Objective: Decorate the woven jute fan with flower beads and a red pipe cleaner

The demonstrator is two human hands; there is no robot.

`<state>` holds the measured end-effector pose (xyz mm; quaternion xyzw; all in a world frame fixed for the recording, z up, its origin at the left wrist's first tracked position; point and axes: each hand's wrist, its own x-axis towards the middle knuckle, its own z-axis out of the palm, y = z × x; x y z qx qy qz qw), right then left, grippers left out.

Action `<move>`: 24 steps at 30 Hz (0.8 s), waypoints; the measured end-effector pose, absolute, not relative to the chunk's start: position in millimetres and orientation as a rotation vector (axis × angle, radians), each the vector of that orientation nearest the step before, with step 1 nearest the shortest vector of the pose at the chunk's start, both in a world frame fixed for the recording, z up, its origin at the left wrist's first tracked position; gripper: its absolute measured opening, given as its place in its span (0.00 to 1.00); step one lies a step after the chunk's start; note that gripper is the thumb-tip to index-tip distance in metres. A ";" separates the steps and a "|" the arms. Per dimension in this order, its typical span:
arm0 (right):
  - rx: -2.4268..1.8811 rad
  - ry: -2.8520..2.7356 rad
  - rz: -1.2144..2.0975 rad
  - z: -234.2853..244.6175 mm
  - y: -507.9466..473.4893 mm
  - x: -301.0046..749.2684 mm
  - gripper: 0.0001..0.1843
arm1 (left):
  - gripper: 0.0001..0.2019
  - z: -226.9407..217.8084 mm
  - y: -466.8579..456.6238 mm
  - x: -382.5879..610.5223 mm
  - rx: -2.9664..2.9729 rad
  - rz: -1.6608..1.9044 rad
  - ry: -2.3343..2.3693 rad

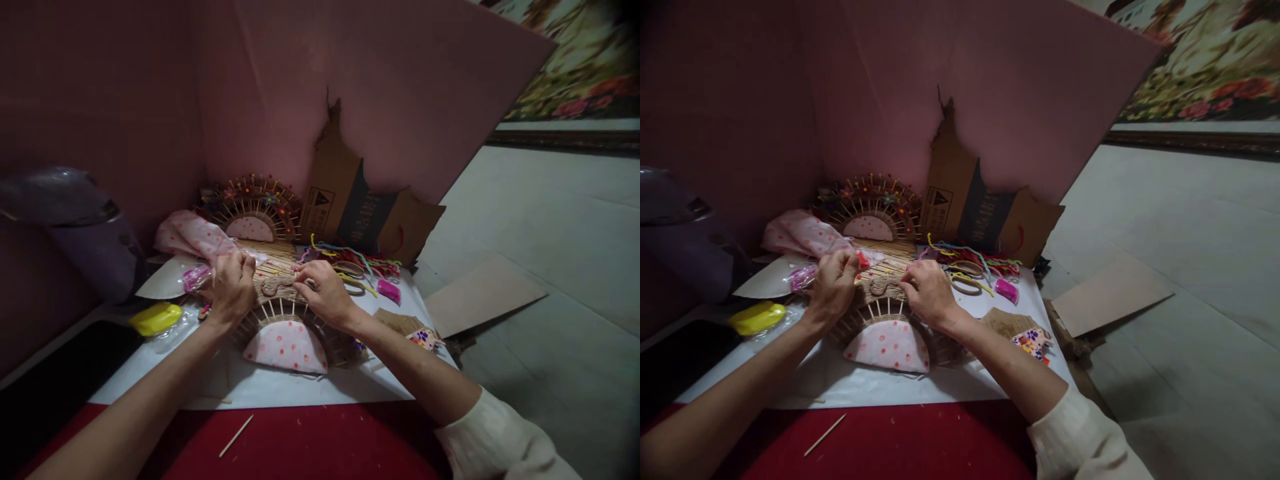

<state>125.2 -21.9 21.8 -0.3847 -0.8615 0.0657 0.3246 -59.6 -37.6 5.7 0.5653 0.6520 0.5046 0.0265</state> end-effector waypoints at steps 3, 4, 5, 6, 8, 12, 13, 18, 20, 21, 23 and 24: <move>-0.992 -2.332 0.136 20.1 -20.5 111.0 0.05 | 0.12 7.0 -37.6 -61.7 1.682 1.570 2.048; -0.995 -2.357 0.126 19.5 -20.1 105.9 0.05 | 0.13 7.4 -37.8 -62.2 1.657 1.584 2.050; -1.002 -2.379 0.118 19.0 -19.8 100.7 0.05 | 0.14 7.6 -37.9 -62.6 1.638 1.599 2.045; -1.015 -2.394 0.108 18.6 -19.5 95.7 0.05 | 0.15 7.7 -38.1 -62.8 1.629 1.611 2.035; -1.047 -2.408 0.070 18.3 -19.3 86.4 0.05 | 0.16 7.5 -38.5 -62.6 1.641 1.621 2.014; -1.109 -2.440 -0.038 19.0 -18.9 73.8 0.06 | 0.17 6.1 -39.7 -60.0 1.712 1.599 2.014; -1.121 -2.453 -0.058 19.2 -18.6 72.0 0.07 | 0.16 5.8 -40.0 -59.4 1.724 1.597 2.017; -1.156 -2.477 -0.047 16.0 -13.7 69.5 0.07 | 0.16 2.8 -39.9 -59.2 1.719 1.592 2.069; -1.163 -2.455 0.006 13.8 -10.1 70.0 0.07 | 0.16 -0.1 -38.6 -60.0 1.725 1.559 2.075; -1.168 -2.435 0.037 13.0 -7.9 70.5 0.07 | 0.16 -1.6 -37.8 -60.4 1.730 1.540 2.068; -1.166 -2.376 0.100 12.5 -3.2 72.0 0.08 | 0.15 -4.5 -36.2 -61.1 1.732 1.513 2.045; -1.156 -2.337 0.131 12.8 -0.5 73.1 0.08 | 0.15 -5.6 -35.5 -61.3 1.722 1.509 2.035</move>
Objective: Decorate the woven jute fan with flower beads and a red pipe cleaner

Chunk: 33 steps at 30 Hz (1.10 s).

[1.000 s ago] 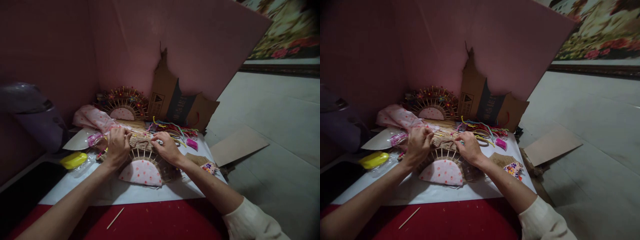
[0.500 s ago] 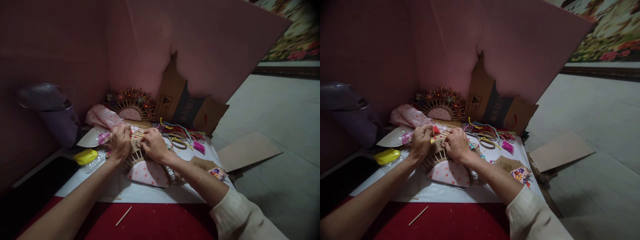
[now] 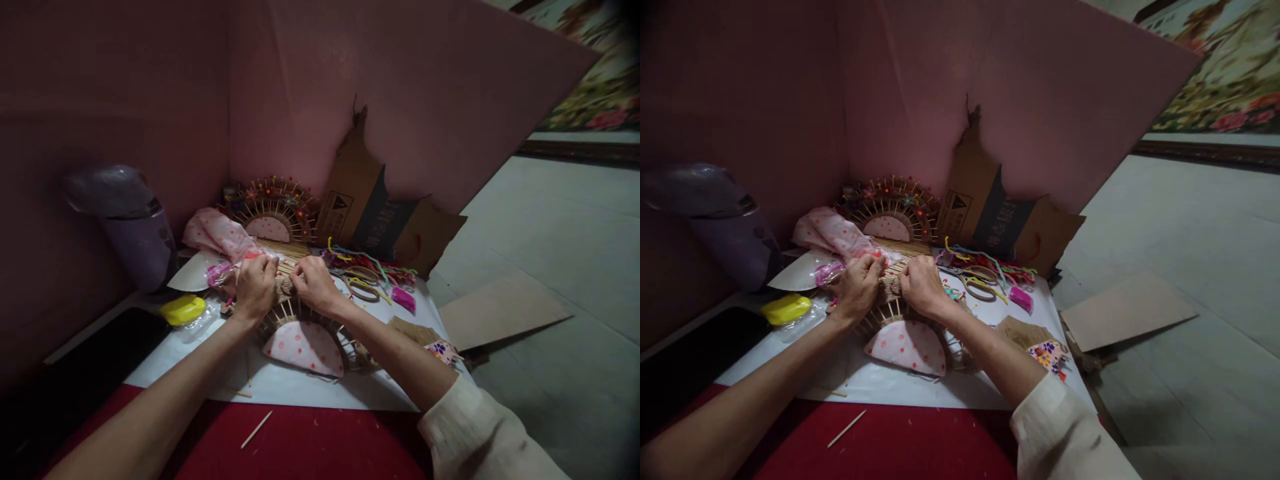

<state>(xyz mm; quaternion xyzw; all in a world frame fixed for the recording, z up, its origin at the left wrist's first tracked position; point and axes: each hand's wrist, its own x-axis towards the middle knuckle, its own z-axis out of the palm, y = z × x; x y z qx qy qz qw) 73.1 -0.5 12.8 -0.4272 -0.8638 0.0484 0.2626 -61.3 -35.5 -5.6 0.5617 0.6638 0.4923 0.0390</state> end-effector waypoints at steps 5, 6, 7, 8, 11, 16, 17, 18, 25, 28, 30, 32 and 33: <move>-1.076 -2.075 0.326 17.2 14.8 80.0 0.08 | 0.09 -7.8 -32.5 -63.5 1.674 1.482 2.041; -1.071 -2.037 0.348 18.4 17.9 81.3 0.08 | 0.08 -8.3 -31.6 -64.3 1.697 1.442 2.032; -1.072 -2.004 0.366 19.8 20.7 82.8 0.07 | 0.06 -8.9 -30.7 -65.2 1.729 1.393 2.014; -1.076 -1.964 0.385 21.9 23.2 84.4 0.07 | 0.06 -9.6 -29.7 -66.3 1.765 1.340 1.987; -1.058 -1.756 0.488 32.8 28.8 91.9 0.09 | 0.09 -10.2 -27.4 -69.4 1.841 1.212 1.899; -1.005 -1.375 0.657 59.2 33.1 119.1 0.09 | 0.13 -4.6 -28.1 -73.5 1.826 1.106 1.811; -1.013 -1.320 0.675 62.7 33.0 126.1 0.08 | 0.15 -4.2 -28.0 -74.2 1.794 1.079 1.791; -1.023 -1.275 0.686 64.9 32.4 133.2 0.08 | 0.17 -4.7 -27.4 -74.9 1.764 1.055 1.773; -1.084 -1.331 0.796 52.4 10.7 167.9 0.13 | 0.21 -22.6 -16.8 -78.1 1.711 1.104 1.798; -1.065 -1.386 0.839 47.4 -3.5 174.0 0.13 | 0.21 -24.1 -15.4 -77.5 1.661 1.145 1.748; -1.040 -1.390 0.867 47.5 -12.5 177.1 0.13 | 0.20 -21.6 -16.1 -76.6 1.639 1.145 1.707; -1.023 -1.386 0.886 49.4 -20.9 180.0 0.14 | 0.19 -17.7 -17.2 -75.7 1.619 1.145 1.658; -1.020 -1.388 0.893 50.5 -24.9 181.5 0.14 | 0.18 -15.6 -17.8 -75.4 1.612 1.144 1.637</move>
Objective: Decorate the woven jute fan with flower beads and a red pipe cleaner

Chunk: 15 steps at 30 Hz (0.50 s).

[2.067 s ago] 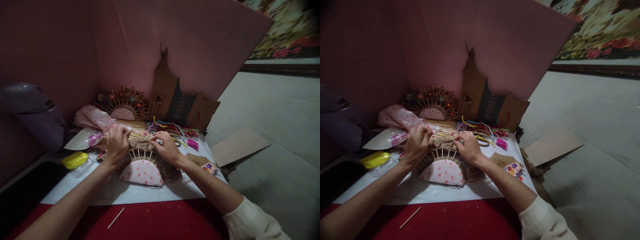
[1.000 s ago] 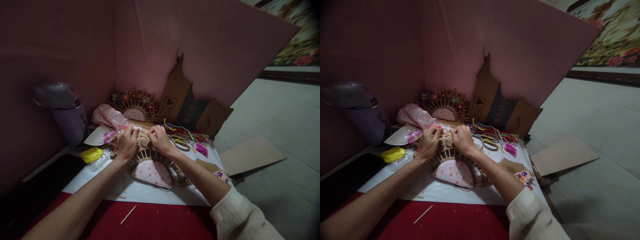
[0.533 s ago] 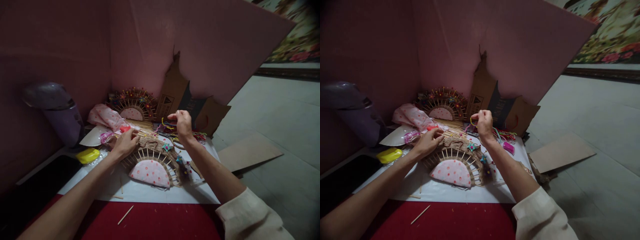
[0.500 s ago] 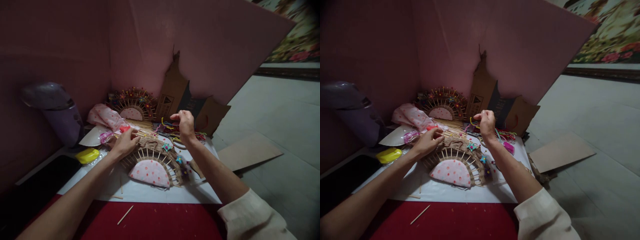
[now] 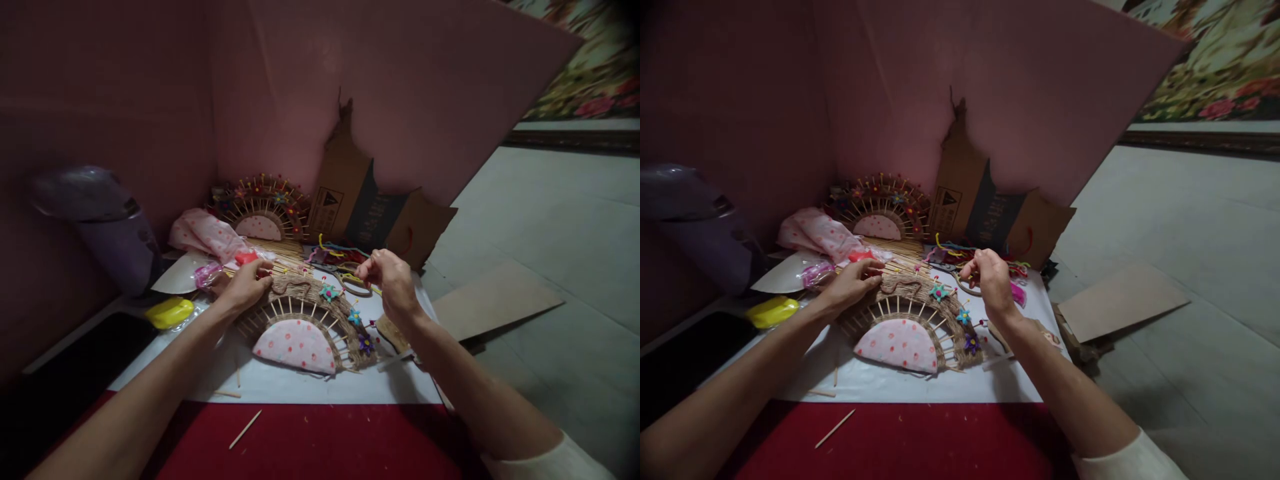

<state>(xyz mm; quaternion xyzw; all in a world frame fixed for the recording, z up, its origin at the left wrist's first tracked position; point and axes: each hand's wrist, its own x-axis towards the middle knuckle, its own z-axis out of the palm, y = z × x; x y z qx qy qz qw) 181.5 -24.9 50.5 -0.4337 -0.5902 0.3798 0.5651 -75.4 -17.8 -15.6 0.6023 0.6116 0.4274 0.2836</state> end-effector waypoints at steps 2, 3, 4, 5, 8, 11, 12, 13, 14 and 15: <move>-1.021 -1.395 0.905 52.3 -32.4 184.0 0.14 | 0.16 -12.2 -18.6 -75.3 1.607 1.141 1.615; -1.021 -1.397 0.910 52.9 -36.0 185.0 0.15 | 0.16 -11.2 -18.6 -75.4 1.609 1.139 1.614; -1.022 -1.397 0.913 53.3 -39.6 185.6 0.15 | 0.15 -11.0 -18.4 -75.6 1.612 1.138 1.619; -1.023 -1.396 0.916 53.7 -43.0 186.0 0.15 | 0.15 -11.4 -18.0 -75.9 1.617 1.137 1.628; -1.021 -1.385 0.929 54.7 -52.4 185.8 0.14 | 0.15 -15.8 -15.5 -76.1 1.629 1.136 1.691; -1.018 -1.387 0.957 55.6 -59.4 185.7 0.14 | 0.13 -19.2 -13.8 -75.2 1.630 1.141 1.798; -1.016 -1.385 0.961 55.8 -60.9 185.9 0.14 | 0.12 -19.1 -13.8 -74.8 1.633 1.144 1.824; -1.012 -1.384 0.963 55.7 -62.0 186.3 0.14 | 0.11 -18.3 -14.3 -74.5 1.639 1.148 1.840; -1.006 -1.380 0.960 55.5 -62.8 186.9 0.14 | 0.11 -17.1 -15.0 -74.3 1.647 1.151 1.848; -1.002 -1.376 0.959 55.1 -63.2 187.6 0.14 | 0.12 -15.7 -15.8 -74.2 1.655 1.153 1.852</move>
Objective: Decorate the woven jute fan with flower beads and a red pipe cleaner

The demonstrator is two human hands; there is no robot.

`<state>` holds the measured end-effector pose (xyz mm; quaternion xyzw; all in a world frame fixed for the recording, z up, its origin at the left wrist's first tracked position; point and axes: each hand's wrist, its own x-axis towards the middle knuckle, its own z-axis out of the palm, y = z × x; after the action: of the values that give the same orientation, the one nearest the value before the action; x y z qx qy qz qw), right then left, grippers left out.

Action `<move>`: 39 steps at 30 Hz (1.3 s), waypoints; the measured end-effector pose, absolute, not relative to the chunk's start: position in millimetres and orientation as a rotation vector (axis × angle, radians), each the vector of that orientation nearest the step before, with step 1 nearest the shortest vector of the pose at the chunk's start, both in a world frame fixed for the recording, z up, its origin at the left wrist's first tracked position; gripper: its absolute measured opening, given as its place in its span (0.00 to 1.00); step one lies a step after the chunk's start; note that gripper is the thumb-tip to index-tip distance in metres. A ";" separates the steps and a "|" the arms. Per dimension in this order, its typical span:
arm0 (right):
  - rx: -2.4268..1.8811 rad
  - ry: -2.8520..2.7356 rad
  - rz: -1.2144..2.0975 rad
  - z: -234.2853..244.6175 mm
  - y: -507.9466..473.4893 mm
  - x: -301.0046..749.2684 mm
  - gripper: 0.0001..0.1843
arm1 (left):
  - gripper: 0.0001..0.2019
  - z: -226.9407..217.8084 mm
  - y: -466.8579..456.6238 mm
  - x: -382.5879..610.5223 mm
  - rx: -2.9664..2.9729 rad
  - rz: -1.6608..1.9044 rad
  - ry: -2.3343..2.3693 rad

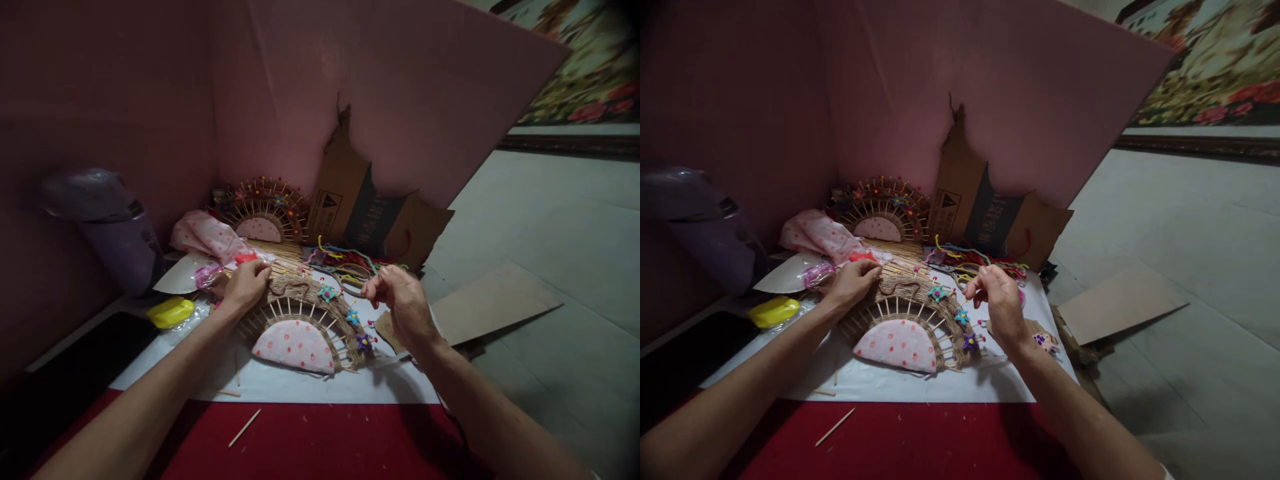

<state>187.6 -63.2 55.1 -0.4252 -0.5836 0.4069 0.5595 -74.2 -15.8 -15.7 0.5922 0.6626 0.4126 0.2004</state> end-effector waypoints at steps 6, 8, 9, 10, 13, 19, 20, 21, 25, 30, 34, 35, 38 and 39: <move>-1.017 -1.355 0.982 49.8 -64.1 190.4 0.15 | 0.13 -15.0 -17.9 -74.1 1.663 1.131 1.836; -1.011 -1.355 0.995 47.4 -65.3 190.3 0.15 | 0.12 -15.7 -17.5 -73.3 1.655 1.138 1.862; -1.007 -1.358 0.998 46.1 -66.1 190.2 0.15 | 0.12 -15.2 -17.6 -72.9 1.656 1.145 1.875; -1.005 -1.363 1.003 44.9 -67.1 190.1 0.15 | 0.13 -14.1 -17.8 -72.5 1.660 1.152 1.883; -1.000 -1.363 1.017 42.2 -70.2 190.4 0.16 | 0.18 -9.6 -19.3 -72.3 1.680 1.171 1.880; -0.974 -1.291 0.995 40.7 -80.6 193.2 0.15 | 0.12 -11.0 -19.3 -77.9 1.629 1.288 1.899; -0.971 -1.276 0.975 40.1 -83.0 194.0 0.15 | 0.12 -11.8 -19.0 -79.0 1.609 1.334 1.904; -0.969 -1.263 0.955 39.3 -85.3 194.9 0.14 | 0.12 -12.2 -18.8 -80.0 1.587 1.387 1.903; -0.971 -1.229 0.895 31.7 -92.4 198.6 0.10 | 0.13 -8.1 -20.1 -81.6 1.514 1.559 1.861; -1.028 -1.273 0.824 16.4 -94.0 202.2 0.08 | 0.11 -1.6 -21.6 -81.5 1.505 1.635 1.793; -1.070 -1.334 0.770 7.3 -95.9 201.4 0.09 | 0.09 -2.9 -21.8 -81.5 1.573 1.555 1.695; -1.076 -1.349 0.747 5.9 -97.0 200.7 0.09 | 0.10 -3.4 -22.2 -81.0 1.614 1.526 1.678; -1.088 -1.405 0.643 2.4 -101.0 198.7 0.13 | 0.09 -3.5 -25.1 -77.8 1.788 1.468 1.705; -1.087 -1.425 0.599 1.2 -102.1 198.3 0.14 | 0.09 -2.7 -26.7 -76.1 1.840 1.459 1.730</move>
<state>198.3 -102.1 1.2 -0.4662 -0.6110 0.2569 0.5860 -76.1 -26.7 -2.7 0.6268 0.5893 0.4972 0.1123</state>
